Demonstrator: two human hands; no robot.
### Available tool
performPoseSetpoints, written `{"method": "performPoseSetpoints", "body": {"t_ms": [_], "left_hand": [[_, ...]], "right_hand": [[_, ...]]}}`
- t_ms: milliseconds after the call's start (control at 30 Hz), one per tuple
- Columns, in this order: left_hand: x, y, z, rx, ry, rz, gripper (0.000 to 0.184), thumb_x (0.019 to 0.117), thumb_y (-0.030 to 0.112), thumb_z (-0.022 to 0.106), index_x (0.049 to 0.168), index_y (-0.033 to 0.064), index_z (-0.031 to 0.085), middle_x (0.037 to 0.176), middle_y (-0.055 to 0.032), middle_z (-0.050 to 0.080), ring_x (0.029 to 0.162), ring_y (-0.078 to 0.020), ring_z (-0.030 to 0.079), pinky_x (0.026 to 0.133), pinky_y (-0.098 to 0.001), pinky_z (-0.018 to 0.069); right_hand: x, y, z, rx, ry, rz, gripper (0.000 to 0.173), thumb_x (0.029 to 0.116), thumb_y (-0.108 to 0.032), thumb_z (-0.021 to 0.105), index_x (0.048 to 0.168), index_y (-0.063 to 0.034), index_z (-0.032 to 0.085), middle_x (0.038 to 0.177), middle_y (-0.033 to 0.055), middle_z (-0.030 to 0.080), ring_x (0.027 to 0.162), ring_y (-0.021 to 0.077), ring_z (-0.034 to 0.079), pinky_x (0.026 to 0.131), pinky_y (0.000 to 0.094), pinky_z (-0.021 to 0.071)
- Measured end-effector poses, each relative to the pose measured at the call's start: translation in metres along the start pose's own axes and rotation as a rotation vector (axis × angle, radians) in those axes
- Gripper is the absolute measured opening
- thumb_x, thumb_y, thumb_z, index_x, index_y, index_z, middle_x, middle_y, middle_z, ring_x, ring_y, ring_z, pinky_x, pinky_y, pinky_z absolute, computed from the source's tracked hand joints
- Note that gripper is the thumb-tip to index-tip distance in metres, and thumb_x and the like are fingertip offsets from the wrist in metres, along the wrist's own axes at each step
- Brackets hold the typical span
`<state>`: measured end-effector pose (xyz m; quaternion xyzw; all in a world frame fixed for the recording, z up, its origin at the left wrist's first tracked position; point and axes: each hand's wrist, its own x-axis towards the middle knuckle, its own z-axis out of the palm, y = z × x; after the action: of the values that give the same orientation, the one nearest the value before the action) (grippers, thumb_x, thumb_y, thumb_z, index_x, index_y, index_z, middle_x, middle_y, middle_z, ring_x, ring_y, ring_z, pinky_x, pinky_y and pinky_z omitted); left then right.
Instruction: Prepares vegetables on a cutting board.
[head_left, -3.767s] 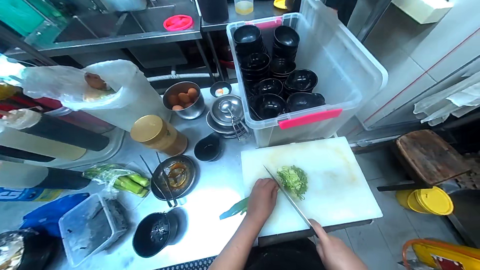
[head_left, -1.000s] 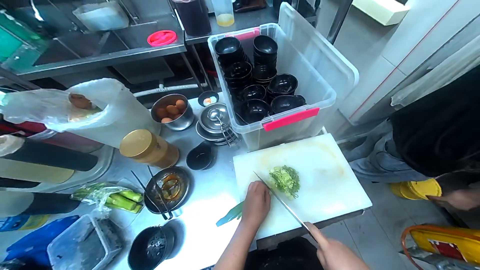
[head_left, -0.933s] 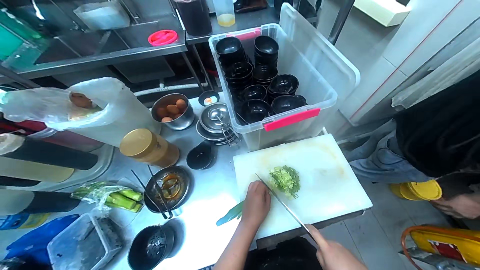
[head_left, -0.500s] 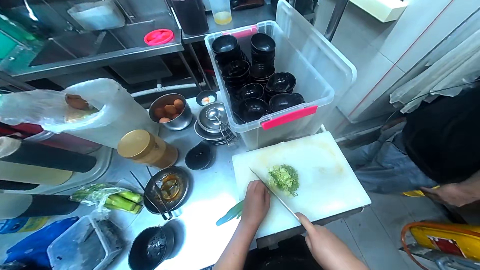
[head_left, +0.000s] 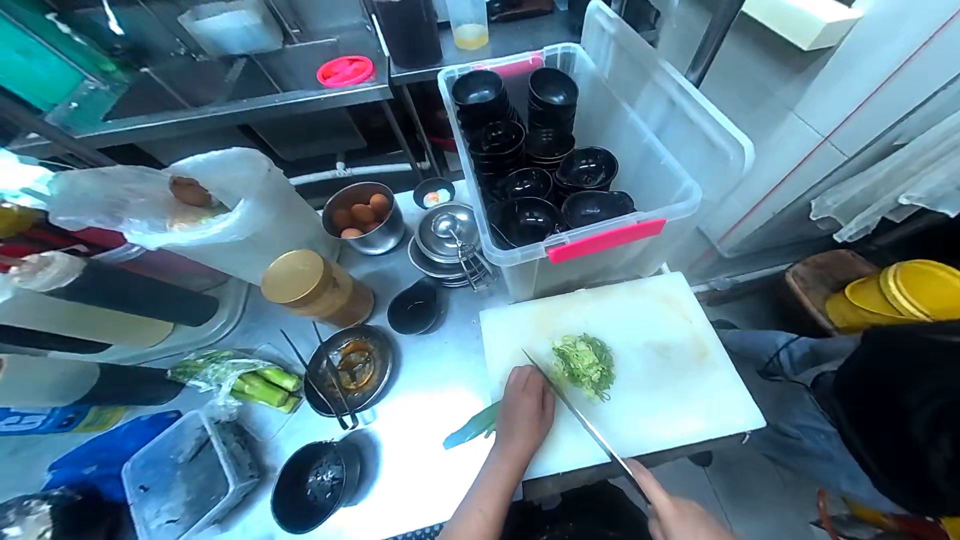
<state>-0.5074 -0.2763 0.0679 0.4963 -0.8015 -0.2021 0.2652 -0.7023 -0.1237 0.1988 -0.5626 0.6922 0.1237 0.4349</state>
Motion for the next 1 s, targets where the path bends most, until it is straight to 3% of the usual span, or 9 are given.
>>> {"method": "performPoseSetpoints", "body": {"t_ms": [133, 267, 400, 500, 733, 1000], "left_hand": [[-0.001, -0.001, 0.002, -0.015, 0.000, 0.012, 0.012, 0.0920, 0.013, 0.060, 0.086, 0.0077, 0.069, 0.098, -0.0053, 0.069, 0.102, -0.0197, 0.066, 0.093, -0.0335, 0.0553], [0.001, 0.005, -0.004, 0.057, -0.009, 0.006, 0.015, 0.0951, 0.013, 0.058, 0.088, 0.0093, 0.071, 0.098, -0.0033, 0.070, 0.104, -0.0203, 0.065, 0.095, -0.0358, 0.0545], [-0.004, 0.012, -0.021, 0.261, -0.056, -0.008, 0.022, 0.1013, 0.027, 0.057, 0.095, 0.0212, 0.077, 0.103, 0.0052, 0.073, 0.107, -0.0194, 0.064, 0.090, -0.0403, 0.0534], [-0.010, 0.003, -0.025, 0.244, -0.088, 0.017, 0.026, 0.1003, 0.021, 0.053, 0.105, 0.0249, 0.079, 0.107, 0.0053, 0.072, 0.106, -0.0178, 0.064, 0.089, -0.0393, 0.0535], [-0.006, -0.011, -0.020, 0.087, -0.112, 0.045, 0.023, 0.1025, 0.024, 0.054, 0.103, 0.0177, 0.076, 0.106, 0.0019, 0.073, 0.104, -0.0161, 0.067, 0.094, -0.0342, 0.0547], [-0.005, -0.012, -0.022, 0.062, -0.125, 0.043, 0.023, 0.1021, 0.022, 0.053, 0.100, 0.0162, 0.076, 0.107, 0.0013, 0.073, 0.104, -0.0157, 0.066, 0.095, -0.0334, 0.0539]], "right_hand": [[0.035, -0.006, 0.009, 0.045, -0.007, 0.009, 0.061, 0.1048, -0.016, 0.047, 0.161, -0.0245, 0.026, 0.094, 0.0204, 0.072, 0.087, 0.0407, 0.073, 0.078, 0.0589, 0.0574], [0.038, -0.010, 0.007, 0.051, -0.017, 0.013, 0.061, 0.1043, -0.016, 0.047, 0.161, -0.0248, 0.026, 0.096, 0.0201, 0.073, 0.090, 0.0401, 0.073, 0.080, 0.0582, 0.0575], [0.035, -0.004, 0.011, 0.066, -0.016, 0.009, 0.061, 0.1046, -0.016, 0.046, 0.161, -0.0248, 0.026, 0.096, 0.0201, 0.073, 0.090, 0.0403, 0.073, 0.080, 0.0583, 0.0576], [0.031, -0.003, 0.014, 0.077, -0.006, 0.006, 0.060, 0.1049, -0.017, 0.045, 0.161, -0.0249, 0.027, 0.096, 0.0203, 0.073, 0.090, 0.0408, 0.073, 0.079, 0.0590, 0.0574], [0.010, -0.001, 0.015, 0.022, 0.037, 0.003, 0.064, 0.1048, -0.017, 0.044, 0.165, -0.0251, 0.022, 0.093, 0.0219, 0.072, 0.086, 0.0435, 0.072, 0.075, 0.0613, 0.0567], [-0.001, 0.000, 0.017, -0.013, 0.047, 0.012, 0.063, 0.1041, -0.016, 0.044, 0.163, -0.0239, 0.026, 0.090, 0.0217, 0.072, 0.083, 0.0441, 0.072, 0.072, 0.0618, 0.0567]]}}
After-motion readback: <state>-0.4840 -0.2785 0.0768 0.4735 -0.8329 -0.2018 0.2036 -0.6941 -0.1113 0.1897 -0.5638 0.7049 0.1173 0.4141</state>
